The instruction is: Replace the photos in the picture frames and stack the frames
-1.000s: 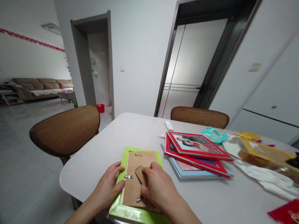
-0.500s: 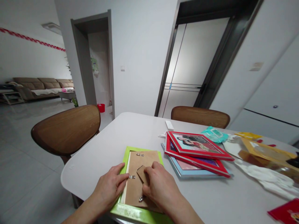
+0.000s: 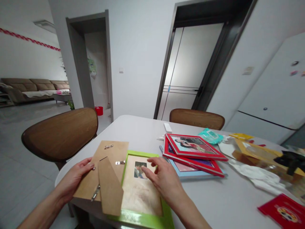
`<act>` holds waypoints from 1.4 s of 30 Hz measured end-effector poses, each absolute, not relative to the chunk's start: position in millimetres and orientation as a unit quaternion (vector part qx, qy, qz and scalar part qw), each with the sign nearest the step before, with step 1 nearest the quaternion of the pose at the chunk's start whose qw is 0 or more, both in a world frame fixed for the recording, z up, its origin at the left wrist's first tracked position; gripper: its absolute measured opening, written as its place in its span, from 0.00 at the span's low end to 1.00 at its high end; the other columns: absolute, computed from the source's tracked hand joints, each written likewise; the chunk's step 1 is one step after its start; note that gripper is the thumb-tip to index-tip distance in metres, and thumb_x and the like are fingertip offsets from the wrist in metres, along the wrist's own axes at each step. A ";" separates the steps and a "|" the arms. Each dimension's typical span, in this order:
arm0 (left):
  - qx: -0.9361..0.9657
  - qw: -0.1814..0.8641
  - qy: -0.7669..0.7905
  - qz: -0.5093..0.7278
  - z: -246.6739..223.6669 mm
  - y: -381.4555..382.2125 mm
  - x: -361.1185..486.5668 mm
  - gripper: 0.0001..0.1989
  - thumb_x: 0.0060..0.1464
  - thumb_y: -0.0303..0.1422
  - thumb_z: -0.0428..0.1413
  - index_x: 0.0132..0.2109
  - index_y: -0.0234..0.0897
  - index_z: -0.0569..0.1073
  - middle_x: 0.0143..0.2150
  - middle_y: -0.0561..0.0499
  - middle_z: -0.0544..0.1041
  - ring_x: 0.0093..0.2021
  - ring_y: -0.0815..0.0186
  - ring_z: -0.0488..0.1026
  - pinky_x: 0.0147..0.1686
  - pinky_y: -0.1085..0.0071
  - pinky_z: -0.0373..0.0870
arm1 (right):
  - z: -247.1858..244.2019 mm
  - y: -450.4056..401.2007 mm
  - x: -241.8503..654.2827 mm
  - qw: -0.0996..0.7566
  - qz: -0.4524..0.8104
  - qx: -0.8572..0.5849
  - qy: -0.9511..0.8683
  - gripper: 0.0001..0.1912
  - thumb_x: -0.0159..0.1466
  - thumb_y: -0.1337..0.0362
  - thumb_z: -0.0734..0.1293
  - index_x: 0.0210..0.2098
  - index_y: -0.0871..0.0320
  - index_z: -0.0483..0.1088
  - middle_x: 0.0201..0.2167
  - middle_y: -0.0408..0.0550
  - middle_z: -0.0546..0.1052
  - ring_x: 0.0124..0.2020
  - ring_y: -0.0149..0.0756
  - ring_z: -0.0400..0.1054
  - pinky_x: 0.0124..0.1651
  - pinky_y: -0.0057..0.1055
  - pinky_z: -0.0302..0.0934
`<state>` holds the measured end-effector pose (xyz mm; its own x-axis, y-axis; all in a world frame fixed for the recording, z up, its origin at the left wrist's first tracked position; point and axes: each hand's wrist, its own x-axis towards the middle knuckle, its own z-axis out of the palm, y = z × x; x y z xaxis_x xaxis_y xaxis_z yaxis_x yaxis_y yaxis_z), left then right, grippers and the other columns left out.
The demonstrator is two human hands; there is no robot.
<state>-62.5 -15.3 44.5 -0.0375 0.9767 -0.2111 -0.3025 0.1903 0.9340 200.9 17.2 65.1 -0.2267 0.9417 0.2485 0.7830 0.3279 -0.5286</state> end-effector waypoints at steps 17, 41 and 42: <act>0.590 0.179 0.673 0.409 34.3 -16.5 -83.0 0.24 0.42 0.37 0.51 0.48 0.32 0.65 0.50 0.43 0.66 0.51 0.54 0.61 0.51 0.59 0.55 | 34.4 18.0 227.6 0.380 0.506 -0.581 -0.511 0.34 0.53 0.65 0.54 0.57 0.61 0.37 0.27 0.46 0.72 0.22 0.35 0.67 0.27 0.30 0.60; 0.526 0.269 0.665 0.456 25.3 -64.1 -60.1 0.23 0.43 0.32 0.47 0.49 0.33 0.60 0.21 0.60 0.62 0.22 0.68 0.64 0.24 0.74 0.59 | 10.7 21.6 240.3 0.218 0.178 -0.684 -0.672 0.31 0.51 0.58 0.56 0.51 0.69 0.58 0.29 0.49 0.72 0.28 0.37 0.66 0.35 0.31 0.57; 0.524 0.277 0.666 0.453 23.1 -63.6 -59.7 0.24 0.43 0.33 0.47 0.50 0.32 0.60 0.20 0.60 0.61 0.22 0.68 0.64 0.24 0.74 0.58 | 11.2 21.3 239.9 0.209 0.167 -0.683 -0.680 0.31 0.51 0.58 0.55 0.51 0.69 0.58 0.30 0.50 0.72 0.29 0.38 0.66 0.36 0.31 0.57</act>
<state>-59.7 -63.6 23.1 -0.2986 0.9485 0.1059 0.4470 0.0410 0.8936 239.9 21.3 11.2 0.0187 0.9983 0.0554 0.8587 0.0124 -0.5123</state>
